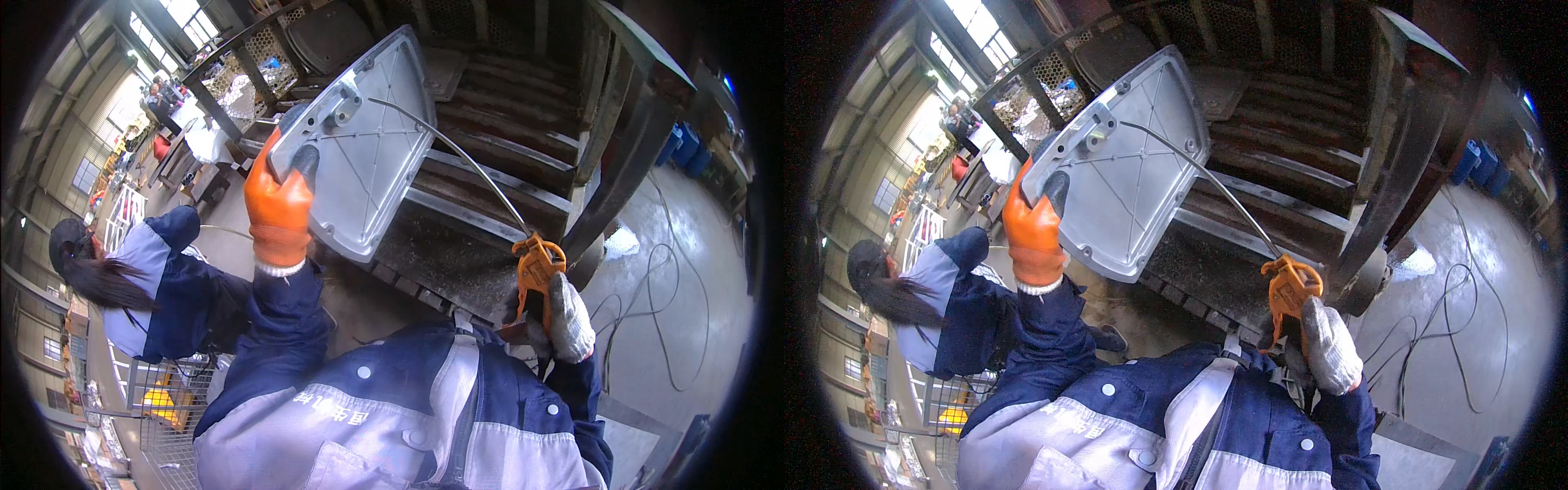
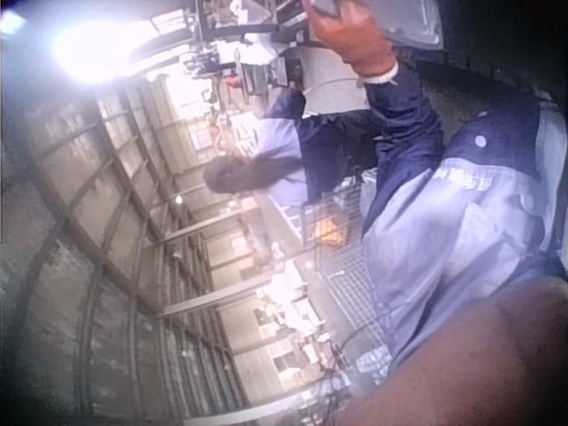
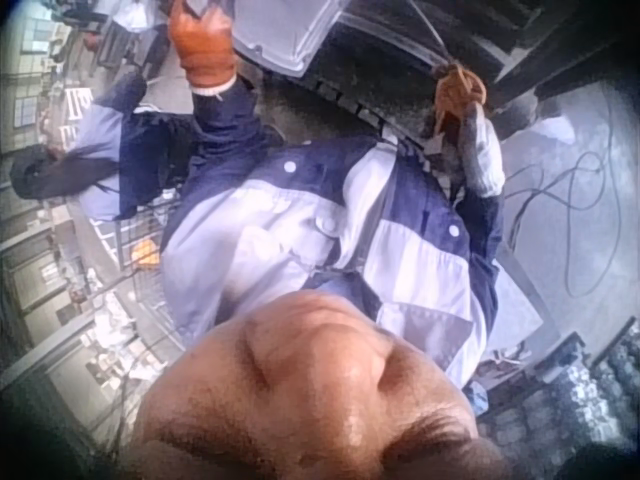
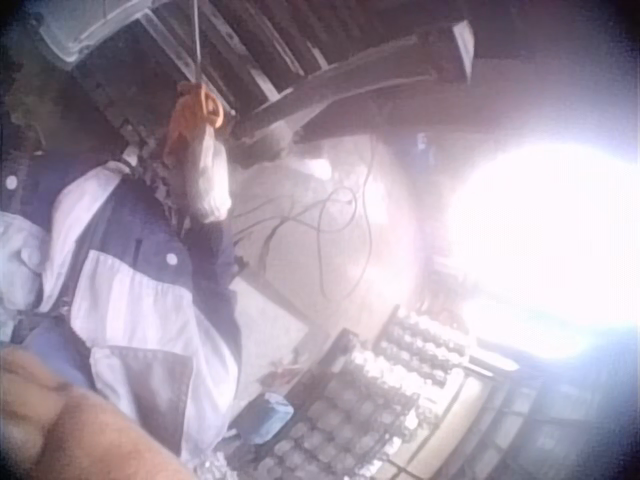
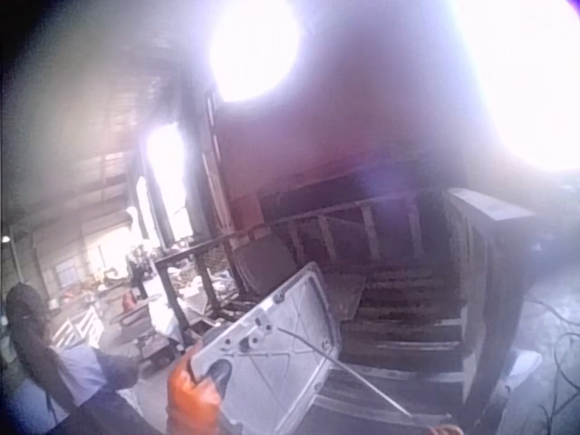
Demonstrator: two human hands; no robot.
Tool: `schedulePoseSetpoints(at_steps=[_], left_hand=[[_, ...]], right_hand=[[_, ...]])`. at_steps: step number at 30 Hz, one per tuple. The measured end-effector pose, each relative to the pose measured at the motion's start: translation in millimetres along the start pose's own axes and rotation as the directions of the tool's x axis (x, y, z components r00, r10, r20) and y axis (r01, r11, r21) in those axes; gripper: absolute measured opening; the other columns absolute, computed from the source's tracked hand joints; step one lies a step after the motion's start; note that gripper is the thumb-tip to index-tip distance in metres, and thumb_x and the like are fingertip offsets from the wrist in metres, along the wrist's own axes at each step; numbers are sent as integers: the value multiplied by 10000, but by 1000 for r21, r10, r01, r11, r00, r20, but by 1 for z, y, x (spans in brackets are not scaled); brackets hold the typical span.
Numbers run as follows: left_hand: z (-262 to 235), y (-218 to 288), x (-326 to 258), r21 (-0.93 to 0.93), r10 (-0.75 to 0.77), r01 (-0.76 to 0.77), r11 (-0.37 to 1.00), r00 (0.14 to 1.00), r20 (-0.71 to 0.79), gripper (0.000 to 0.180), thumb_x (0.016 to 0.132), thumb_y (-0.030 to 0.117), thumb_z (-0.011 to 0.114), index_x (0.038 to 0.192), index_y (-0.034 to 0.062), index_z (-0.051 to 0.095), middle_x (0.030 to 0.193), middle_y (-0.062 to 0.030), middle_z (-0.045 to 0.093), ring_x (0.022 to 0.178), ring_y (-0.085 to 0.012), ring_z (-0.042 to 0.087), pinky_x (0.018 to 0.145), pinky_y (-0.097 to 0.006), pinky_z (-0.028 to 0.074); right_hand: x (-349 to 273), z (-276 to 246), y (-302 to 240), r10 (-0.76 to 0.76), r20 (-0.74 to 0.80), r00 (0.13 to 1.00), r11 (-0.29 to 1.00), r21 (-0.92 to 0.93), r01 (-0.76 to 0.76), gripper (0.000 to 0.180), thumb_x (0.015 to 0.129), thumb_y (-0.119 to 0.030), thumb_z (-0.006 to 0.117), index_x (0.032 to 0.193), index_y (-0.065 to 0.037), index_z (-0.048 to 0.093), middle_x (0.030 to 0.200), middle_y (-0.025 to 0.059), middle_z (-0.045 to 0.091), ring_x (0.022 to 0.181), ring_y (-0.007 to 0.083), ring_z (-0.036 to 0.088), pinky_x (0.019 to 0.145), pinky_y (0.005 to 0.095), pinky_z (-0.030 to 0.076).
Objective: The person wipes the surface of metal panels with a cloth, then places them into a wire mesh bin. The person repeats this process for multiple panels, handling them one at a time and stacking them in the bin.
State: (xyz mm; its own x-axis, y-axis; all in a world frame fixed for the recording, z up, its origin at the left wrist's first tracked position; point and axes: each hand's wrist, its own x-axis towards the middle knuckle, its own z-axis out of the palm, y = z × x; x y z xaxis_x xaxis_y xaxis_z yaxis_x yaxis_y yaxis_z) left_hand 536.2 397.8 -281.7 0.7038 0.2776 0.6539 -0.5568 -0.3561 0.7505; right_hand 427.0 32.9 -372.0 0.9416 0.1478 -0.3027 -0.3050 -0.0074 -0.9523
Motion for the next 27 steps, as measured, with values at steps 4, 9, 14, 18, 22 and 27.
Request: schedulePoseSetpoints(at_steps=[4, 9, 14, 18, 22, 27], left_hand=[[-1, -1, 0, -34, -3, 3, 999, 1000, 5, 461, 862, 30, 694, 1286, -59, 533, 1125, -90, 665, 1008, -142, 624, 891, -266, 476], [-2, 1, -1, 17, 20, -20, 1000, 1000, -13, 432, 872, 41, 683, 1272, -54, 550, 1108, -84, 671, 1006, -140, 626, 883, -264, 476], [-3, -3, -1, -31, -29, 29, 999, 1000, -2, 423, 876, 51, 674, 1269, -48, 555, 1101, -82, 670, 996, -140, 628, 869, -260, 477], [-5, -7, 0, 71, 57, -58, 996, 998, 8, 428, 888, 63, 672, 1278, -51, 537, 1145, -100, 650, 1004, -159, 620, 891, -278, 483], [-9, -12, 3, -13, 19, -19, 1000, 1000, -3, 403, 885, 44, 657, 1260, -55, 549, 1142, -99, 648, 1004, -159, 620, 888, -281, 484], [-14, -17, 5, 15, 17, -16, 1000, 999, -28, 338, 894, 46, 618, 1217, -47, 583, 1116, -81, 652, 978, -152, 620, 868, -283, 482]], right_hand=[[14, 6, 5, -101, -63, 993, 994, -55, 97, 663, 961, -615, 396, 891, 8, 609, 609, 11, 486, 536, 112, 438, 490, 302, 354], [21, 4, 9, -178, -60, 982, 965, -205, 163, 665, 958, -624, 392, 842, 2, 585, 607, 10, 477, 566, 131, 414, 520, 346, 346], [20, 4, 10, -150, -50, 987, 979, -147, 141, 685, 964, -625, 358, 825, 7, 585, 597, 52, 479, 569, 172, 415, 536, 371, 349], [25, 6, 17, -326, -41, 944, 905, -300, 300, 682, 968, -609, 358, 876, 16, 614, 594, 64, 478, 554, 175, 413, 542, 377, 351], [31, -3, 19, -273, -156, 949, 935, -276, 224, 633, 975, -548, 399, 935, 41, 626, 616, 107, 523, 551, 202, 458, 558, 378, 385], [34, -8, 28, -255, -298, 920, 850, -522, 67, 549, 970, -488, 476, 944, 36, 635, 676, 119, 614, 629, 201, 585, 599, 342, 454]])
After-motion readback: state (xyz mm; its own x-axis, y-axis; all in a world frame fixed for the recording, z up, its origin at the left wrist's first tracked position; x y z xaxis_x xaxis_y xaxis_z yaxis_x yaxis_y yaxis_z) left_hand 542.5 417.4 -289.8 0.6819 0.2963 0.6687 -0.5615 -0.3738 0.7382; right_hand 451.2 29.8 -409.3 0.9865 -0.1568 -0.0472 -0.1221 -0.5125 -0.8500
